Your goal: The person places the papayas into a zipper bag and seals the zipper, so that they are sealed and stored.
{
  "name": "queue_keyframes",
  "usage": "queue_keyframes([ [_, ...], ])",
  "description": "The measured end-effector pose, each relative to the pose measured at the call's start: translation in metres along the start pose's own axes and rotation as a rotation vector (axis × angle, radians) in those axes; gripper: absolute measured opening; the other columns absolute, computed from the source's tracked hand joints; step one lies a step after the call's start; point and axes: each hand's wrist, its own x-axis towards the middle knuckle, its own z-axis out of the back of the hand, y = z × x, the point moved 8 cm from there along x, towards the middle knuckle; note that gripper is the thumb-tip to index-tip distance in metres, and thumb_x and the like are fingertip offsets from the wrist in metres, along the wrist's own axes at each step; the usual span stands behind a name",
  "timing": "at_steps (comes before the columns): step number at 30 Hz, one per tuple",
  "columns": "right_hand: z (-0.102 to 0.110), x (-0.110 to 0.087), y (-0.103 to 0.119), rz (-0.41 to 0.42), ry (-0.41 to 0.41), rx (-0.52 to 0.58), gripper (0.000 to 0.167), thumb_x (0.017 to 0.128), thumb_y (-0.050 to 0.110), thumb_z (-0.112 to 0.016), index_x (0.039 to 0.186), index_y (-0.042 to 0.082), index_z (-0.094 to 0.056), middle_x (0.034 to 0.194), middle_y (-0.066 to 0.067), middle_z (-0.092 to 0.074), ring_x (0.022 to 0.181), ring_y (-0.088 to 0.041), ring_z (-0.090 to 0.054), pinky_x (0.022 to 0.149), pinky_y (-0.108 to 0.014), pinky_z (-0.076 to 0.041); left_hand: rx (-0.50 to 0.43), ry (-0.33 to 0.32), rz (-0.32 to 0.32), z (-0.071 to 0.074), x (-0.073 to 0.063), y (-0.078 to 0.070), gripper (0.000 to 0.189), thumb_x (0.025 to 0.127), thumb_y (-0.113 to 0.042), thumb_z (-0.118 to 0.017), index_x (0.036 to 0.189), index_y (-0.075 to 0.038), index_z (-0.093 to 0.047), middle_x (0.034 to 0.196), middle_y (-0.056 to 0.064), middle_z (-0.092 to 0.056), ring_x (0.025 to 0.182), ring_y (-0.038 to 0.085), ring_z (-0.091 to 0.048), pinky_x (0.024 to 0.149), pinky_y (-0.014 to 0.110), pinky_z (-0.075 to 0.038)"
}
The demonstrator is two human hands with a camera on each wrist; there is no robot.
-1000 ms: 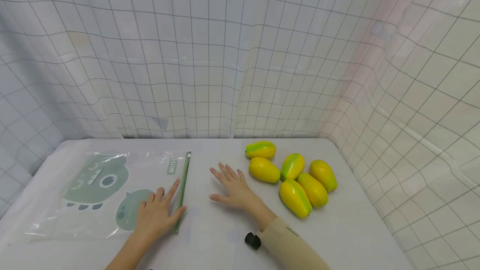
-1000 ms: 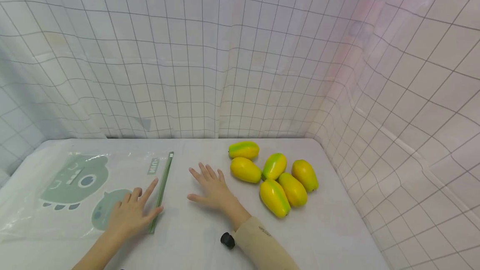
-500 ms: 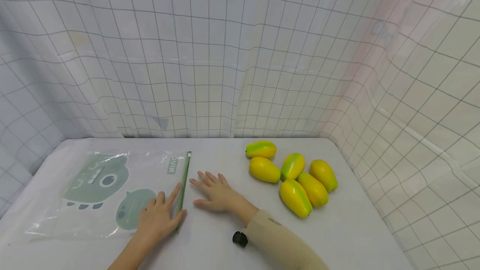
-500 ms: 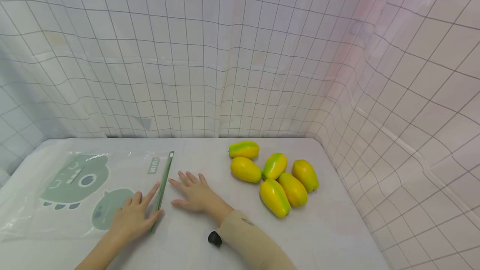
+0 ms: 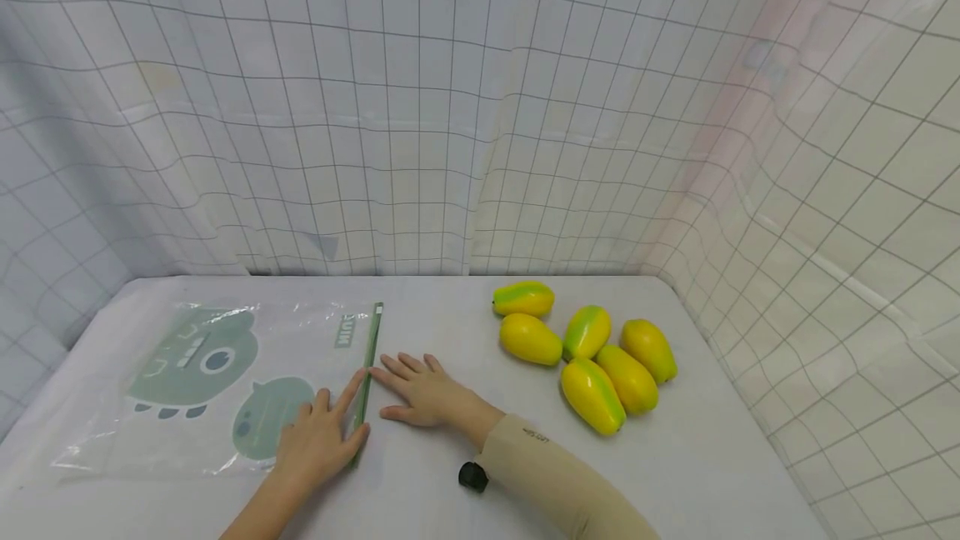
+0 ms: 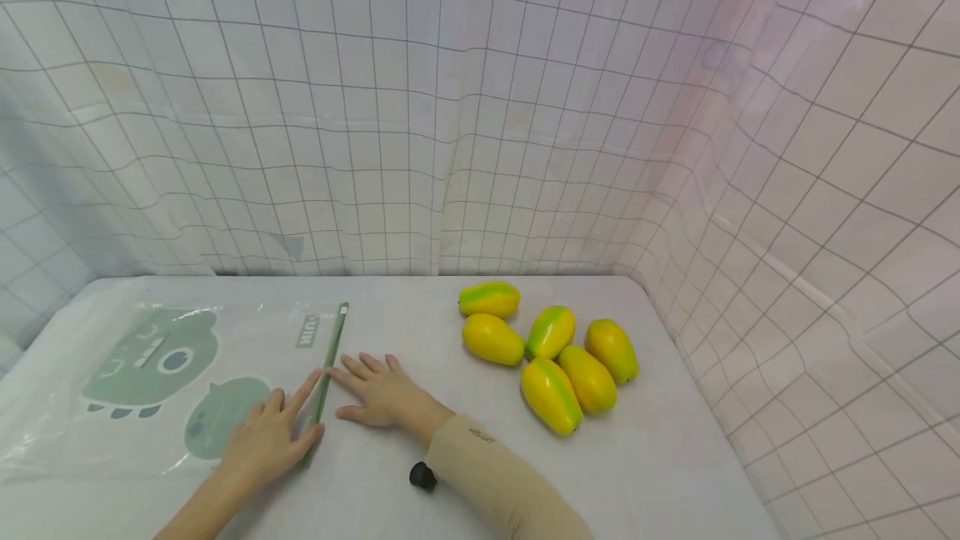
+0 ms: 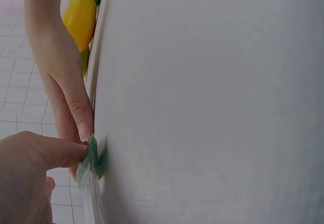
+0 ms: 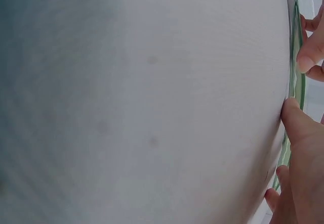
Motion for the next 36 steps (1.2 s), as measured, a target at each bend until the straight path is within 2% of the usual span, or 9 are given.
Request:
queue_keyframes([
  [7, -0.0004, -0.0002, -0.0011, 0.006, 0.0, 0.002, 0.065, 0.092, 0.058, -0.029, 0.147, 0.032, -0.007, 0.152, 0.009, -0.007, 0.139, -0.015, -0.011, 0.11, -0.046, -0.016, -0.022, 0.01, 0.011, -0.001, 0.0, 0.0006, 0.067, 0.085, -0.036, -0.056, 0.144, -0.024, -0.026, 0.099, 0.018, -0.046, 0.079, 0.034, -0.05, 0.05, 0.044, -0.045],
  [13, -0.0029, 0.0006, -0.0017, 0.002, 0.005, 0.001, 0.064, 0.092, 0.059, -0.028, 0.147, 0.034, -0.008, 0.152, 0.011, -0.006, 0.139, -0.014, -0.009, 0.11, -0.045, -0.016, -0.023, 0.004, 0.013, 0.0008, -0.0017, -0.0011, 0.065, 0.086, -0.032, -0.054, 0.144, -0.023, -0.027, 0.104, 0.022, -0.047, 0.082, 0.036, -0.051, 0.053, 0.047, -0.046],
  [20, -0.0017, 0.0009, 0.0025, 0.028, 0.028, -0.069, 0.058, 0.093, 0.057, -0.026, 0.145, 0.038, -0.01, 0.152, 0.013, -0.005, 0.139, -0.015, -0.008, 0.109, -0.045, -0.018, -0.02, 0.037, 0.001, -0.0008, -0.0028, -0.004, 0.058, 0.087, -0.029, -0.053, 0.141, -0.02, -0.035, 0.097, 0.018, -0.047, 0.077, 0.032, -0.049, 0.051, 0.046, -0.044],
  [24, -0.0013, 0.0012, 0.003, 0.023, 0.03, -0.08, 0.056, 0.093, 0.057, -0.026, 0.145, 0.039, -0.013, 0.151, 0.015, -0.006, 0.139, -0.015, -0.009, 0.109, -0.045, -0.018, -0.011, 0.039, -0.002, -0.0016, -0.0035, -0.0051, 0.052, 0.088, -0.027, -0.051, 0.138, -0.019, -0.041, 0.095, 0.016, -0.046, 0.079, 0.031, -0.048, 0.051, 0.047, -0.043],
  [28, -0.0015, 0.0018, 0.0021, 0.014, 0.036, -0.085, 0.056, 0.093, 0.058, -0.024, 0.145, 0.041, -0.01, 0.151, 0.015, -0.005, 0.139, -0.014, -0.008, 0.109, -0.045, -0.018, -0.01, 0.044, 0.009, -0.0049, -0.0037, -0.0038, 0.048, 0.089, -0.028, -0.049, 0.135, -0.015, -0.045, 0.097, 0.015, -0.045, 0.082, 0.032, -0.048, 0.054, 0.051, -0.043],
  [36, -0.0007, 0.0007, 0.0024, 0.011, 0.04, -0.08, 0.057, 0.093, 0.058, -0.024, 0.145, 0.041, -0.01, 0.151, 0.015, -0.006, 0.139, -0.014, -0.008, 0.109, -0.046, -0.017, -0.008, -0.029, -0.018, -0.0055, -0.0067, -0.0046, 0.053, 0.088, -0.04, -0.054, 0.134, -0.015, -0.046, 0.11, 0.024, -0.048, 0.095, 0.041, -0.049, 0.063, 0.063, -0.042],
])
